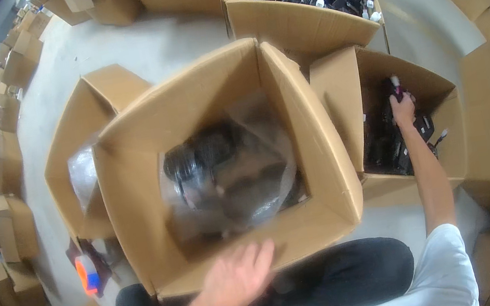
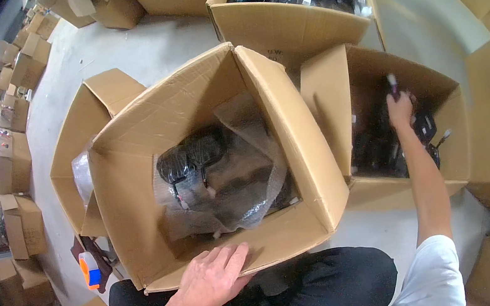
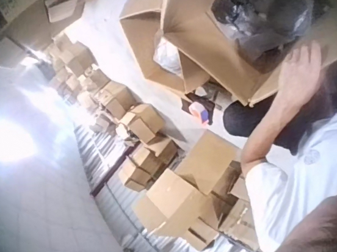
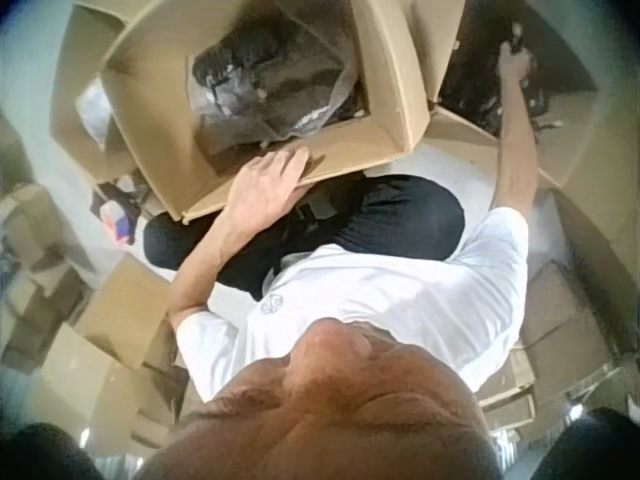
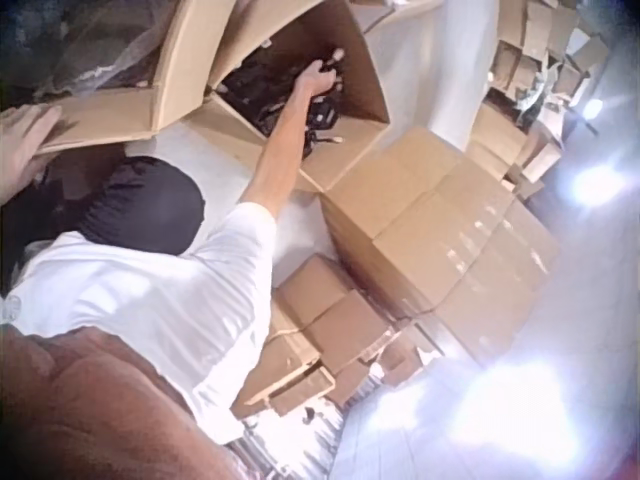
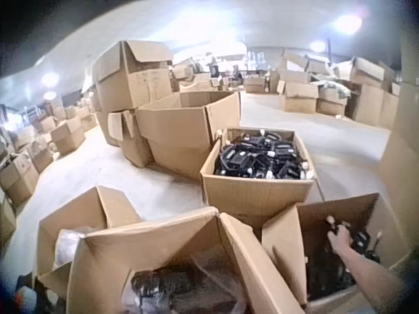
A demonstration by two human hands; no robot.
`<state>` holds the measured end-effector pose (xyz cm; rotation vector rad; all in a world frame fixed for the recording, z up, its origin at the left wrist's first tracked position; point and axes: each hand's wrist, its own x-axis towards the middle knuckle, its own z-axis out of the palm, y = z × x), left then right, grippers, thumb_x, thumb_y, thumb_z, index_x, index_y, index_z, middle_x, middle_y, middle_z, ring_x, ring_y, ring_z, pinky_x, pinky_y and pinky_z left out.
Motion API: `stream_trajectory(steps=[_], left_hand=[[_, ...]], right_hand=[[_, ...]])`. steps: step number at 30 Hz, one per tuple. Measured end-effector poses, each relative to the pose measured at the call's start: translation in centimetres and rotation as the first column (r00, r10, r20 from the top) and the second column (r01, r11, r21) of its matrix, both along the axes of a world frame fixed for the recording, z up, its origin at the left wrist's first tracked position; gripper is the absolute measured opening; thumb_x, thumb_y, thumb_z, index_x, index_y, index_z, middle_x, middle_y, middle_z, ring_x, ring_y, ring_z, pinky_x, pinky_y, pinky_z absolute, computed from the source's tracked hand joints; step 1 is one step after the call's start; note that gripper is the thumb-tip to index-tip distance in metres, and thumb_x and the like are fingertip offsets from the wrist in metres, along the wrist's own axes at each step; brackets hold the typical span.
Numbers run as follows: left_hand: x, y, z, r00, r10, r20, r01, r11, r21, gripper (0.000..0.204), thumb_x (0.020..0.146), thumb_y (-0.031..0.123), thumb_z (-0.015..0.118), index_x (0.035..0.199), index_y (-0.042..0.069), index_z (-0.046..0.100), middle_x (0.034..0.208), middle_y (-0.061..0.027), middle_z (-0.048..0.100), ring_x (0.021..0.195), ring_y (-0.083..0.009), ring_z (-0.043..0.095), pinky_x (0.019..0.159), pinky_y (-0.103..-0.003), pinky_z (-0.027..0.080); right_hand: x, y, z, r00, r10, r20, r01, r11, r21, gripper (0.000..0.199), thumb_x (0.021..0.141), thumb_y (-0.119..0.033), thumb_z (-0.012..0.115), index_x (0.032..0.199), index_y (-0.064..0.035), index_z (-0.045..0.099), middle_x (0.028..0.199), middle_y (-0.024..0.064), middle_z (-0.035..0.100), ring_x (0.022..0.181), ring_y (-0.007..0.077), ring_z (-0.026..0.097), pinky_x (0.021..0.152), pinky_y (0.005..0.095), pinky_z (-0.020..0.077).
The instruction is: The person sorts electronic components by hand, transferring them from one cardboard box into other cardboard boxes.
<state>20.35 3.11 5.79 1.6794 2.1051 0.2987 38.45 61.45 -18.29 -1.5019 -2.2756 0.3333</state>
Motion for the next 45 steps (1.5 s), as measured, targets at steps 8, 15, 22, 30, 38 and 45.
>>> stream_trajectory(steps=[8, 15, 22, 30, 38, 45], left_hand=[[0.2, -0.5, -0.3, 0.999, -0.031, 0.007, 0.031, 0.999, -0.017, 0.051, 0.084, 0.029, 0.077, 0.123, 0.002, 0.057, 0.096, -0.0151, 0.067, 0.084, -0.0295, 0.071, 0.073, -0.039, 0.060], [-0.1, 0.4, -0.1, 0.970, -0.055, 0.238, 0.025, 0.992, 0.127, 0.042, 0.090, 0.028, 0.074, 0.119, 0.001, 0.063, 0.100, -0.0169, 0.070, 0.091, -0.0333, 0.071, 0.080, -0.042, 0.058], [-5.3, 4.1, -1.2, 0.480, 0.275, 0.833, -0.498, 0.867, 0.001, 0.034, 0.098, 0.015, 0.066, 0.128, -0.001, 0.063, 0.115, -0.0071, 0.069, 0.102, -0.0122, 0.064, 0.090, -0.029, 0.053], [-11.5, 4.8, -2.5, 0.430, -0.056, 0.901, -0.630, 0.696, 0.344, 0.103, 0.078, 0.011, 0.085, 0.160, 0.003, 0.023, 0.161, -0.0201, 0.034, 0.145, -0.0295, 0.038, 0.117, -0.041, 0.037], [-12.9, 1.6, 2.7, 0.045, -0.388, 0.921, -0.709, 0.636, 0.303, 0.059, 0.093, 0.036, 0.075, 0.137, 0.005, 0.051, 0.118, -0.0053, 0.063, 0.109, -0.0151, 0.061, 0.096, -0.033, 0.052], [-15.8, -2.5, 2.0, -0.266, -0.529, 0.806, -0.787, 0.602, 0.135, 0.062, 0.101, 0.046, 0.061, 0.144, 0.003, 0.050, 0.137, -0.0129, 0.061, 0.121, -0.0221, 0.061, 0.107, -0.040, 0.049]], right_hand=[[5.8, 1.4, 9.3, 0.297, -0.463, -0.835, -0.107, 0.853, -0.510, 0.034, 0.093, -0.012, 0.073, 0.124, 0.0001, 0.064, 0.110, 0.0115, 0.070, 0.095, 0.0231, 0.070, 0.081, 0.0376, 0.0587], [4.9, -4.7, 23.2, 0.401, -0.203, -0.893, -0.269, 0.906, -0.327, 0.038, 0.097, -0.024, 0.070, 0.125, -0.0001, 0.062, 0.109, 0.0094, 0.072, 0.092, 0.0204, 0.071, 0.085, 0.0358, 0.0586], [-1.3, -14.7, 36.1, 0.469, -0.056, -0.882, -0.471, 0.828, -0.303, 0.030, 0.103, -0.027, 0.060, 0.117, -0.0015, 0.067, 0.105, 0.0101, 0.074, 0.088, 0.0197, 0.073, 0.078, 0.0331, 0.0613], [-11.8, -30.6, 40.6, 0.155, -0.215, -0.964, -0.900, 0.372, -0.228, 0.033, 0.102, -0.027, 0.060, 0.120, -0.0008, 0.066, 0.110, 0.0140, 0.074, 0.096, 0.0233, 0.073, 0.086, 0.0385, 0.0620], [-21.2, -38.9, 41.3, 0.407, -0.404, -0.819, -0.877, 0.077, -0.474, 0.028, 0.096, -0.023, 0.070, 0.114, -0.0016, 0.069, 0.106, 0.0117, 0.075, 0.091, 0.0208, 0.074, 0.083, 0.0349, 0.0621], [-27.3, -42.3, 37.8, 0.294, 0.094, -0.951, -0.863, 0.453, -0.222, 0.042, 0.092, -0.025, 0.078, 0.117, 0.0040, 0.063, 0.102, 0.0109, 0.071, 0.088, 0.0177, 0.069, 0.081, 0.0322, 0.0578]])
